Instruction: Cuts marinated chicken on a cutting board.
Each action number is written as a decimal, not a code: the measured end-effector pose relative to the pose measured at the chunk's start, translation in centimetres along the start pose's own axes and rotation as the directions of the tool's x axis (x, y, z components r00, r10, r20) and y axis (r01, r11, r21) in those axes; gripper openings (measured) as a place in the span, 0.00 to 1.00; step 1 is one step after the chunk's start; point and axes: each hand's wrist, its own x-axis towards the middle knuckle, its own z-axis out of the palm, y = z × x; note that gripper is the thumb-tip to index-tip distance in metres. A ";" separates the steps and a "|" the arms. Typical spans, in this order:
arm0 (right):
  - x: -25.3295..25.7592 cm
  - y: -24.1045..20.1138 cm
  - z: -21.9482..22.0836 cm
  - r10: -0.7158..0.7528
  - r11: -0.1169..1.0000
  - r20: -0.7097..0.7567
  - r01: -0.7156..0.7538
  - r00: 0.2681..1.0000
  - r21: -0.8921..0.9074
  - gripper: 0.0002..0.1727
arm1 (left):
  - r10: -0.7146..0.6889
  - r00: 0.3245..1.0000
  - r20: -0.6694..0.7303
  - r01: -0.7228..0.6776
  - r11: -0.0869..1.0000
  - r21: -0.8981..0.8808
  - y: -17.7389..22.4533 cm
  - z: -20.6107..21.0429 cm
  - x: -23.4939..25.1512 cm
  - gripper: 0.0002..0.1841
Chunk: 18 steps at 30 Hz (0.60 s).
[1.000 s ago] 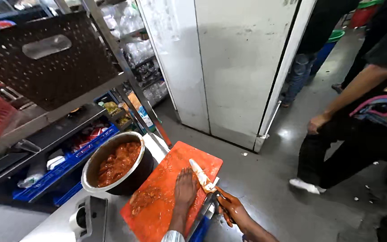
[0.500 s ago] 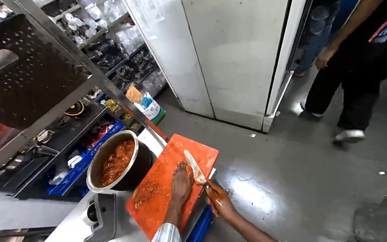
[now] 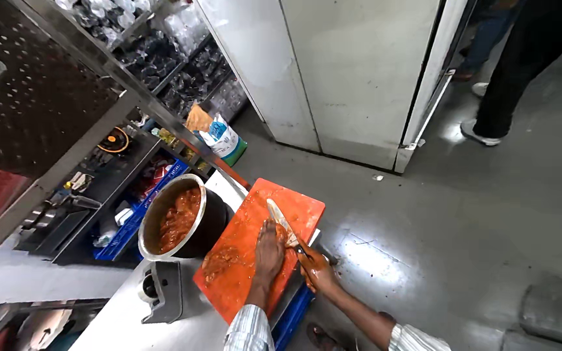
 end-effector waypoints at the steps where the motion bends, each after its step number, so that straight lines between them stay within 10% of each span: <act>1: -0.7 0.4 0.1 0.001 1.000 0.007 -0.001 1.000 -0.006 0.31 | -0.012 1.000 -0.003 0.012 1.000 0.000 0.0 0.0 0.1 0.31; 5: -8.8 1.8 -1.5 0.033 0.999 0.054 -0.031 0.998 -0.025 0.33 | -0.006 1.000 -0.004 0.006 1.000 0.000 -0.1 -0.3 0.2 0.32; 11: 0.8 -1.2 0.3 0.036 0.984 0.021 -0.032 0.999 -0.178 0.31 | 0.058 0.998 -0.001 -0.058 0.997 -0.042 -0.3 -0.2 0.0 0.30; 18: -7.7 1.0 -1.6 0.036 0.965 0.065 -0.018 0.997 -0.261 0.31 | 0.068 0.998 -0.012 -0.068 0.998 -0.016 -0.5 -0.3 0.0 0.31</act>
